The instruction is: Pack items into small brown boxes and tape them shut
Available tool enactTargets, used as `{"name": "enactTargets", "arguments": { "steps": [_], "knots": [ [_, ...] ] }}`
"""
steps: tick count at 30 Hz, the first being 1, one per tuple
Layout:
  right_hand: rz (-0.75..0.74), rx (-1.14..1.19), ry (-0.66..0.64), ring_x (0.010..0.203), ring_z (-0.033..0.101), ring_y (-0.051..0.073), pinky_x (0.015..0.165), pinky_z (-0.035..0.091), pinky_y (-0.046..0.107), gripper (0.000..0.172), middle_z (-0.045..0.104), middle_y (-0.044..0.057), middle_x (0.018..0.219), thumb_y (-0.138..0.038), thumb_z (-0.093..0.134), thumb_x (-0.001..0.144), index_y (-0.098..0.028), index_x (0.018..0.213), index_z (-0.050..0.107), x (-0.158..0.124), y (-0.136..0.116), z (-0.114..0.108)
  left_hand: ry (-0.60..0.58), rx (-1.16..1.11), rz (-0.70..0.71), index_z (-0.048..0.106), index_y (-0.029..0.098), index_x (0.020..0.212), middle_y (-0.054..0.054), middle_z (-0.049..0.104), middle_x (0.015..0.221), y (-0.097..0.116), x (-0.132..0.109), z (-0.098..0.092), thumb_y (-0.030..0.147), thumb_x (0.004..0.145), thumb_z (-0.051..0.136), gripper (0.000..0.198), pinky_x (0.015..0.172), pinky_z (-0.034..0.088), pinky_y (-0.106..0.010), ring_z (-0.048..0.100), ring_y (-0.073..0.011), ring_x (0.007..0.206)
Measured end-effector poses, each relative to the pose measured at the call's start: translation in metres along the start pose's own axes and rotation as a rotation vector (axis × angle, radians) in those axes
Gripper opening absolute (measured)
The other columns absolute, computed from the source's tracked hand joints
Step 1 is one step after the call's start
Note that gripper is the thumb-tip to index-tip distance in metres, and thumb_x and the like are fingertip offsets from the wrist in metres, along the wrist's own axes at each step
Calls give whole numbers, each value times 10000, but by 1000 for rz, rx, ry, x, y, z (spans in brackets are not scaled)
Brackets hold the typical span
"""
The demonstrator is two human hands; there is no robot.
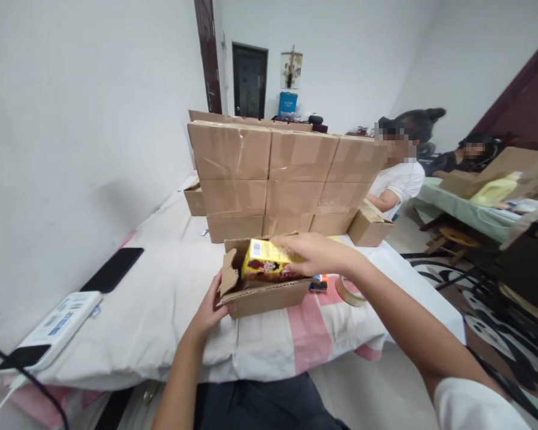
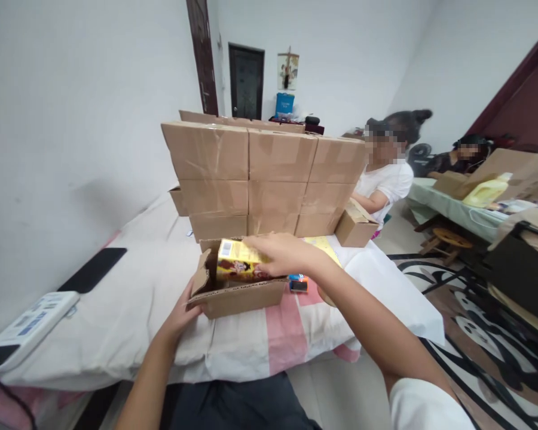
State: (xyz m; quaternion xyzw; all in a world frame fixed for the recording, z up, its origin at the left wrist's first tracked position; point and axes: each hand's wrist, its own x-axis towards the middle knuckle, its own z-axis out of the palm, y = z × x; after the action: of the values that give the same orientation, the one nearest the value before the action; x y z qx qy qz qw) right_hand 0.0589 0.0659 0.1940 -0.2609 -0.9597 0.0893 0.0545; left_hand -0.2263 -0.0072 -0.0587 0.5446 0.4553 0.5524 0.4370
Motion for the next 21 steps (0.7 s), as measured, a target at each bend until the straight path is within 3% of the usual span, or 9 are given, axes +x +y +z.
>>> {"name": "enactTargets", "arguments": {
  "steps": [4,9,16,21],
  "knots": [
    [1,-105,-202,852,668,239,629,399,277,328,725,77,1023,-252,654,817,-225,1140,605,22,0,29,-41,-25,40,244,160,1580,-211,436,1537,5,1,2,519,703,796,1097,1097,444,-468,468,-420,1367],
    [-25,-102,-348,857,677,247,586,346,273,373,728,79,1052,-228,628,811,-240,1181,580,48,2,51,-63,-46,71,239,174,1584,-189,377,1578,8,2,4,524,704,797,1099,1135,407,-432,356,-406,1447],
    [28,-103,-263,868,680,254,612,379,275,414,731,92,1075,-291,664,798,-229,1201,592,49,6,58,-91,-73,83,248,195,1583,-160,342,1601,11,2,4,578,699,788,1105,1170,364,-450,230,-416,1499],
    [-20,-33,-257,974,687,261,721,453,290,435,730,78,1145,-239,680,801,-239,1231,616,51,10,64,-113,-80,93,209,232,1593,-164,439,1536,7,1,3,560,733,774,1080,1132,415,-488,372,-411,1436]
  ]
}}
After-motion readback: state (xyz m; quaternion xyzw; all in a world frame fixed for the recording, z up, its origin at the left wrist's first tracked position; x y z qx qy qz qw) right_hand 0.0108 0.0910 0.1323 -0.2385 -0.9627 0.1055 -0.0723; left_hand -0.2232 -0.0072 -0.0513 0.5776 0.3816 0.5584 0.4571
